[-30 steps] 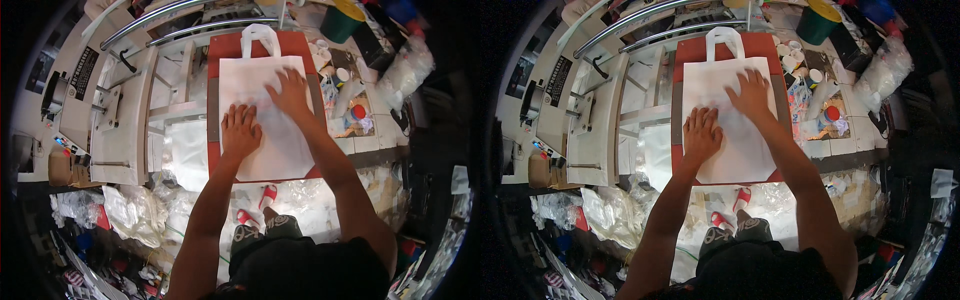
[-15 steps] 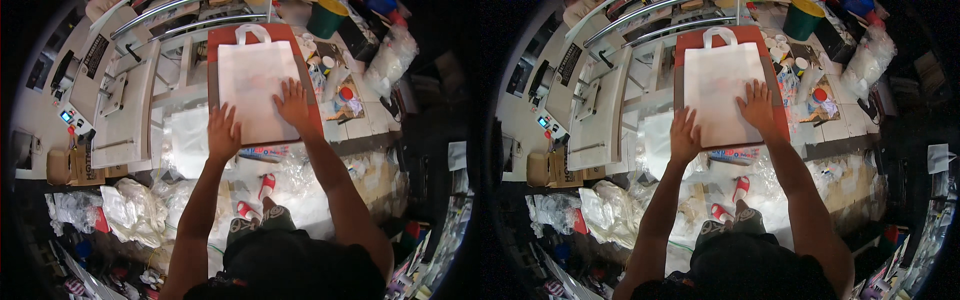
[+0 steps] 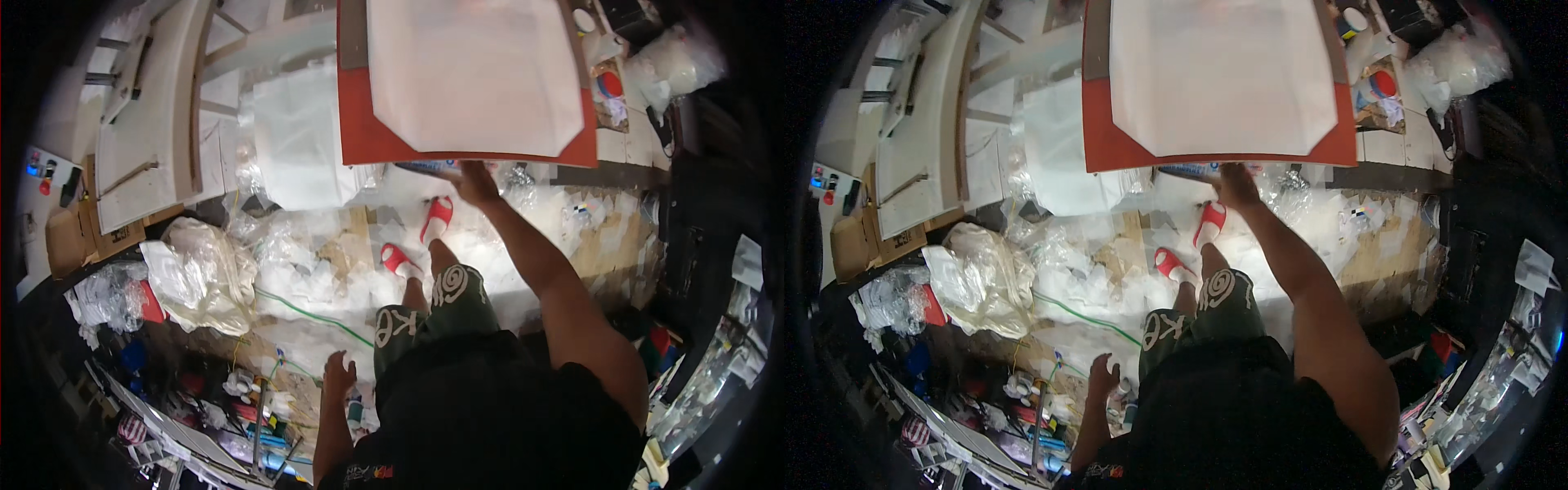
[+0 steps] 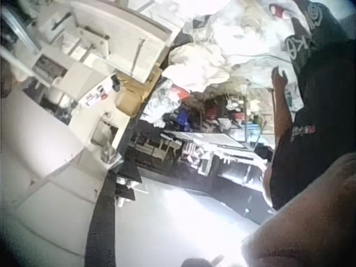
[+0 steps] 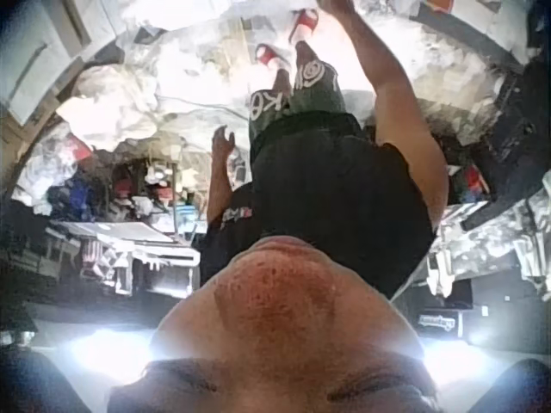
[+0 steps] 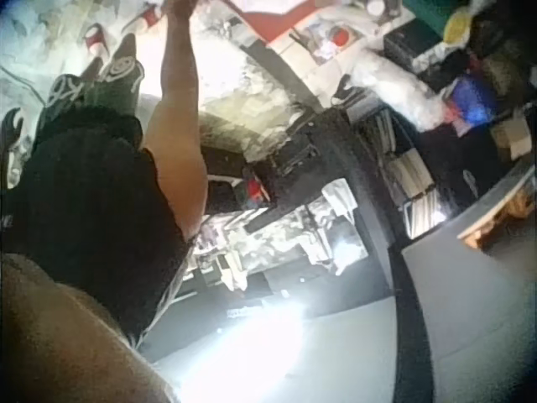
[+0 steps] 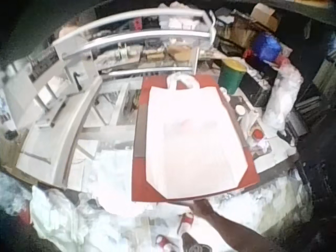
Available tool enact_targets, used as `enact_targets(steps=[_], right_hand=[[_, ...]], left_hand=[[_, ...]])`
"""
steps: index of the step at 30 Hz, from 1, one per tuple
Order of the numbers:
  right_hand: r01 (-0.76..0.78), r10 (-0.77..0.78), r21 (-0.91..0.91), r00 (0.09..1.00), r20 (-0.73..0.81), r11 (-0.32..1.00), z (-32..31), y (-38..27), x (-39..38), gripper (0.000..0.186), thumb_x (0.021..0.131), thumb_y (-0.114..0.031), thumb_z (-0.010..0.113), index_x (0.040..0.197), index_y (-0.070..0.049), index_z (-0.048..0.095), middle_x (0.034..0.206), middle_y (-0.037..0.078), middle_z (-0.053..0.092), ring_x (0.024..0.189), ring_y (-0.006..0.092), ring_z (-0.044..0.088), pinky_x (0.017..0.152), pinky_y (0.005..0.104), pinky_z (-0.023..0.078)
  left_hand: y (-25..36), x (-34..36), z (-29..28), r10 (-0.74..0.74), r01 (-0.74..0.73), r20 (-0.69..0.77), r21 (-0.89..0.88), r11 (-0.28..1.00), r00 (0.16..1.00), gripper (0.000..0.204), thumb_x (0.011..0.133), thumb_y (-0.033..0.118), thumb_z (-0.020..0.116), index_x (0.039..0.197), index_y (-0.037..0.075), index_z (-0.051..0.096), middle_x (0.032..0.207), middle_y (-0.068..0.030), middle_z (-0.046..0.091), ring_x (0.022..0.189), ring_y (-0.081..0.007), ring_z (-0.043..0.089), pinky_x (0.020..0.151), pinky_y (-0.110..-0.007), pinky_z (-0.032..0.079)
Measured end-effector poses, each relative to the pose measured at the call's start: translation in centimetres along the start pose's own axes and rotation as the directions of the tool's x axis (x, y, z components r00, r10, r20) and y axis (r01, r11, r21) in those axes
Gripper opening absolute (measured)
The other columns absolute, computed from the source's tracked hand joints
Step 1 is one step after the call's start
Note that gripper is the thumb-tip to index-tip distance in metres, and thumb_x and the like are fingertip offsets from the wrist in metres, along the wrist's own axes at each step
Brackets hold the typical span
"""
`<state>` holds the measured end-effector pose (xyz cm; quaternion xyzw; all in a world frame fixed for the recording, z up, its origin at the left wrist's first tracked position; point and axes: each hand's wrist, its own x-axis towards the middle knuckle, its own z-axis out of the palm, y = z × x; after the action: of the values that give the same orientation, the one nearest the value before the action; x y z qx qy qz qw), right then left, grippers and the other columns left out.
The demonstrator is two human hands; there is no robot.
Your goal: The person prints designs onto tote bags by placing each bag and transfer sheet on the heat press platform, operating the heat press machine, and stacking the completed bags.
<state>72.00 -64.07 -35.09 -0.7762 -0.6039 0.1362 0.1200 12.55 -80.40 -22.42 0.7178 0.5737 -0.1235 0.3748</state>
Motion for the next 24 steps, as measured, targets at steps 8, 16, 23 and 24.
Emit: enact_targets(steps=[8,16,23,24], right_hand=[[-0.071,0.06,-0.126,0.994,-0.092,0.99,4.6,0.5,7.5,0.036,0.083,-0.022,0.069,0.114,-0.005,0.063,0.116,0.022,0.061,0.113,0.0398,0.055,0.094,0.0508,0.045],[0.02,-0.014,0.123,0.999,-0.048,0.992,-0.5,1.6,7.1,0.03,0.085,-0.02,0.066,0.11,-0.004,0.064,0.111,0.023,0.063,0.109,0.0405,0.058,0.091,0.0504,0.046],[0.098,-0.335,0.458,0.815,0.472,0.884,-17.0,-9.0,-3.9,0.019,0.085,-0.01,0.061,0.103,-0.009,0.068,0.1,0.012,0.066,0.095,0.0339,0.064,0.083,0.045,0.052],[0.005,-0.302,0.503,0.805,0.51,0.864,-20.8,-10.7,-4.4,0.019,0.087,-0.011,0.061,0.104,-0.008,0.068,0.099,0.013,0.066,0.095,0.0345,0.064,0.082,0.0452,0.051]], left_hand=[[0.9,-3.3,2.7,-0.19,0.205,0.149,-0.094,0.974,0.97,0.041,0.084,0.023,0.067,0.118,0.001,0.062,0.114,-0.0233,0.064,0.11,-0.0403,0.059,0.1,-0.047,0.044],[6.1,5.1,-0.7,-0.13,0.156,0.158,-0.16,0.975,0.979,0.038,0.088,0.024,0.066,0.12,0.003,0.062,0.114,-0.0208,0.065,0.11,-0.0379,0.06,0.097,-0.044,0.047],[22.5,15.0,-8.8,0.174,-0.177,-0.047,-0.434,0.883,0.984,0.087,0.08,0.024,0.079,0.149,0.002,0.03,0.147,-0.0211,0.042,0.134,-0.0377,0.043,0.108,-0.044,0.04],[24.3,15.9,-10.1,0.218,-0.134,0.087,-0.558,0.819,0.972,0.098,0.08,0.026,0.082,0.154,0.01,0.021,0.156,-0.0164,0.03,0.139,-0.0334,0.038,0.108,-0.052,0.039]])
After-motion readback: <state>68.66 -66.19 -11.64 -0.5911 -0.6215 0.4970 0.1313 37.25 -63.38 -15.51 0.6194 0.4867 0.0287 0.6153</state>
